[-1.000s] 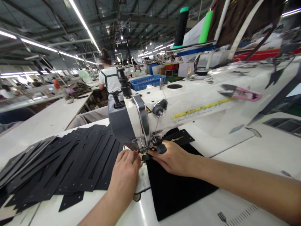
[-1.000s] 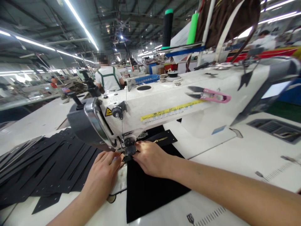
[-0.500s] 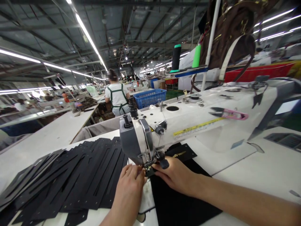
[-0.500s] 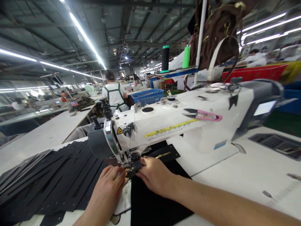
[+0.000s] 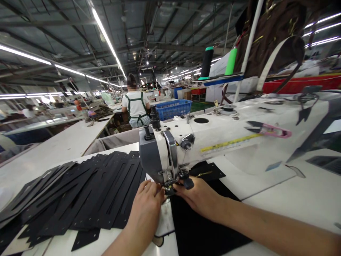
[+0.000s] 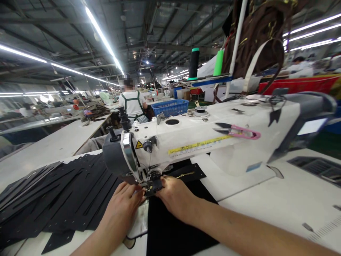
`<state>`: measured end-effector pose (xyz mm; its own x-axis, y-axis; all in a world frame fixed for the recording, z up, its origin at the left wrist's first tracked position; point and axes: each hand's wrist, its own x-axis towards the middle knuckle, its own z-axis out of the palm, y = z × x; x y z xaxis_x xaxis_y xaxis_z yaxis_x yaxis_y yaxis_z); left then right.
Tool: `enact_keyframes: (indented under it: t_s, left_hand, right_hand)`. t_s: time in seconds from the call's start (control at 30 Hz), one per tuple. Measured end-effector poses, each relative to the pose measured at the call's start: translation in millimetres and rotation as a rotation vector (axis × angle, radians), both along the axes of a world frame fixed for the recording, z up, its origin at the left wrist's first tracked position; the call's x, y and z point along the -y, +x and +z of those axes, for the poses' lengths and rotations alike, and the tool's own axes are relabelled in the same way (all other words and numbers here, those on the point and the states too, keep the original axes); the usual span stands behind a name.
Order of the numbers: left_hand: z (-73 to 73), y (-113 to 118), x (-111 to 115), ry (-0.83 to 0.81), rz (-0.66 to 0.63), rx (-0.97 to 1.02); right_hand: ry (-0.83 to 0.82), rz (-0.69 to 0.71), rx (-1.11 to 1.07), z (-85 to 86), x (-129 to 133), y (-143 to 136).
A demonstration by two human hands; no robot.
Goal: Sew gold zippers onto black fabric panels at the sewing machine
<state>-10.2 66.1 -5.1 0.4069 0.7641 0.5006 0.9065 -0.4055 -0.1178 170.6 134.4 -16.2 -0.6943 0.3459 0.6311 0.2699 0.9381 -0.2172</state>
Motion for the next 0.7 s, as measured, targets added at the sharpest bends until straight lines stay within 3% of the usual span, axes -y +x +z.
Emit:
enact_keyframes:
  t_s: [0.4,0.5,0.63,0.7]
  left_hand:
    - [-0.8,0,-3,0.028,0.023,0.011]
    - [4.6,-1,-1,-0.047,0.049,0.020]
    - [14.1,-1,21,-0.112,0.035,0.091]
    - [16.2,-2,39,-0.100,-0.012,0.136]
  right_hand:
    - [-0.021,-0.018,0.075,3.0,-2,-1]
    - [-0.009,-0.123,0.166,5.4,-1,9]
    - [0.175,-0.448,0.264,6.9,31,46]
    - [0.289,-0.369,0.322,3.8,58,66]
